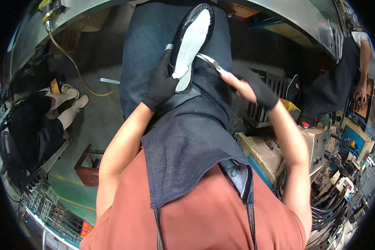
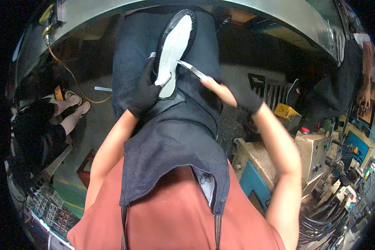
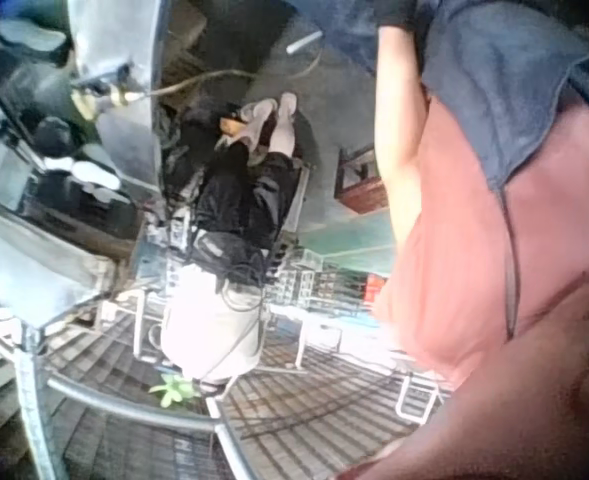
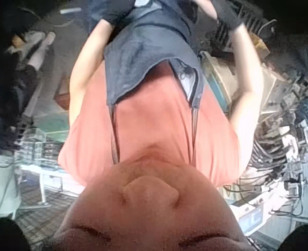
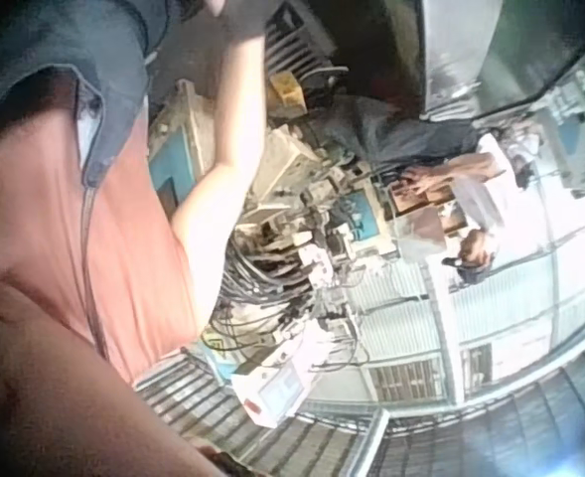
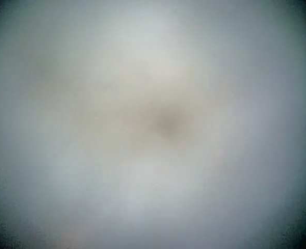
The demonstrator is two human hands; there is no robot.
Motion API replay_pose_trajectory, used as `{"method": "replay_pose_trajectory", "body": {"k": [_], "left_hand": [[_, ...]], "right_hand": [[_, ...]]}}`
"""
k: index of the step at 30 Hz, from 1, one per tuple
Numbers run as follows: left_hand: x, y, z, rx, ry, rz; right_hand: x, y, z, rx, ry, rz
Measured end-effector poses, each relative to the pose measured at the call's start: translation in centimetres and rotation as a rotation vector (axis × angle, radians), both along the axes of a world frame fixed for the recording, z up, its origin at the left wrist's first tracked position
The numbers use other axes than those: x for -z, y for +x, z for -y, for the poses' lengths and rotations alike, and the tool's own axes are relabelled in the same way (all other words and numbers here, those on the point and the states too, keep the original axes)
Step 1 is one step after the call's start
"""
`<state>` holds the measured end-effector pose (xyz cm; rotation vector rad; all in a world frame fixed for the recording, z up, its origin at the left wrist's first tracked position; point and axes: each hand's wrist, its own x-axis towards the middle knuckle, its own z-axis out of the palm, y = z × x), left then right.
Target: Manually lasting shoes by stretching the upper over the last and trimming excess material using pliers.
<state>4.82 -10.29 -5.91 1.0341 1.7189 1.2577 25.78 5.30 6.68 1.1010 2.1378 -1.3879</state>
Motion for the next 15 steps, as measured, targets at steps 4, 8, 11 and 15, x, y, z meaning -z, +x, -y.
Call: {"method": "replay_pose_trajectory", "body": {"k": [4,8,11,15], "left_hand": [[-1.8,1.2,-0.4,0.096,0.000,0.007],[-1.6,0.5,0.0,0.065,0.001,-0.065],[-4.8,-0.4,-1.6,0.157,-0.190,-0.158],[-5.6,-2.8,-4.7,0.017,-0.148,-0.632]], "right_hand": [[-0.4,-5.2,-1.2,-0.556,0.508,-0.118],[-2.5,-6.8,0.8,-0.578,0.639,0.052],[-0.5,-5.3,-1.6,-0.603,0.606,-0.097],[-1.0,-4.3,-3.8,-0.407,0.294,-0.091]]}}
